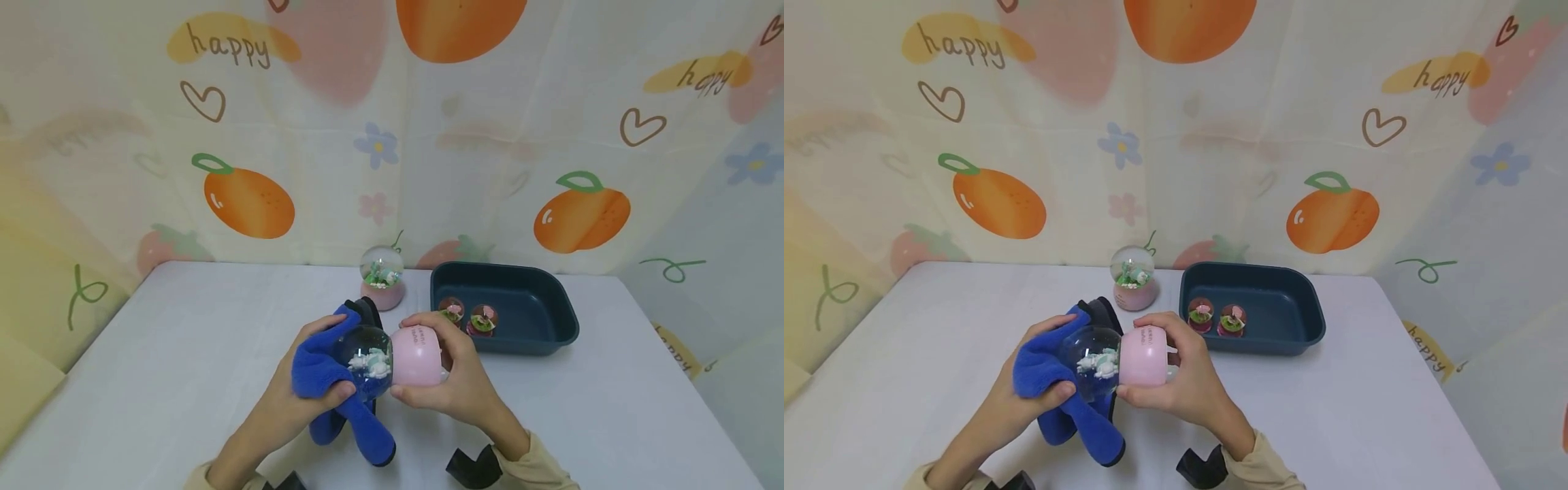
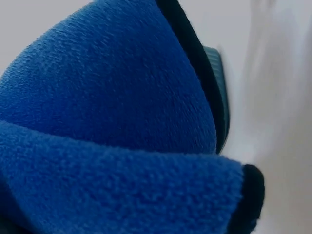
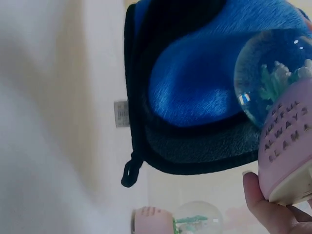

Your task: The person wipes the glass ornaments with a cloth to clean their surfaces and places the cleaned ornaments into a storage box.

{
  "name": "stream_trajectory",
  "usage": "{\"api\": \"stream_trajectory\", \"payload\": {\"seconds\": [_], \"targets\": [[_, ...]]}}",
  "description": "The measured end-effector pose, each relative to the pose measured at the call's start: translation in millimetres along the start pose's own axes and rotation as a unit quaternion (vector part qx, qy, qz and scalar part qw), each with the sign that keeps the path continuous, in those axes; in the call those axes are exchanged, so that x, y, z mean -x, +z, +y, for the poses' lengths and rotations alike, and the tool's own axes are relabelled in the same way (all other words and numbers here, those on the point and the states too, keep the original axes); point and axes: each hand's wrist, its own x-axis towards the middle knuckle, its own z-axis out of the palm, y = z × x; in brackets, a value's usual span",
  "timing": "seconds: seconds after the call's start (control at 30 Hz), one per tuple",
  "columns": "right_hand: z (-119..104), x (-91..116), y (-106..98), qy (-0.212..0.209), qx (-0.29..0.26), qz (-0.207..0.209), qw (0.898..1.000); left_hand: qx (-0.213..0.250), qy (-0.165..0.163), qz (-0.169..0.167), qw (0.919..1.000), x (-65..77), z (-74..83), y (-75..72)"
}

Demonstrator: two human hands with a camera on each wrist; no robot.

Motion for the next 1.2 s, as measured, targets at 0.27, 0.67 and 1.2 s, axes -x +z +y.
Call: {"api": "stream_trajectory", "payload": {"seconds": [0.27,0.67,1.2], "targets": [[-3,-2,-4,0.042,-0.002,0.019,0.999,0.007,0.059,-0.044,0.9972,2.9,-1.7,-5.8],[-8,0,-5,0.072,-0.021,0.004,0.997,0.036,0.086,0.011,0.9956,0.4,-13.2,2.2],[-6,1,3,0.015,0.026,0.012,0.999,0.001,0.043,0.015,0.9989,-0.1,-6.0,1.8]]}}
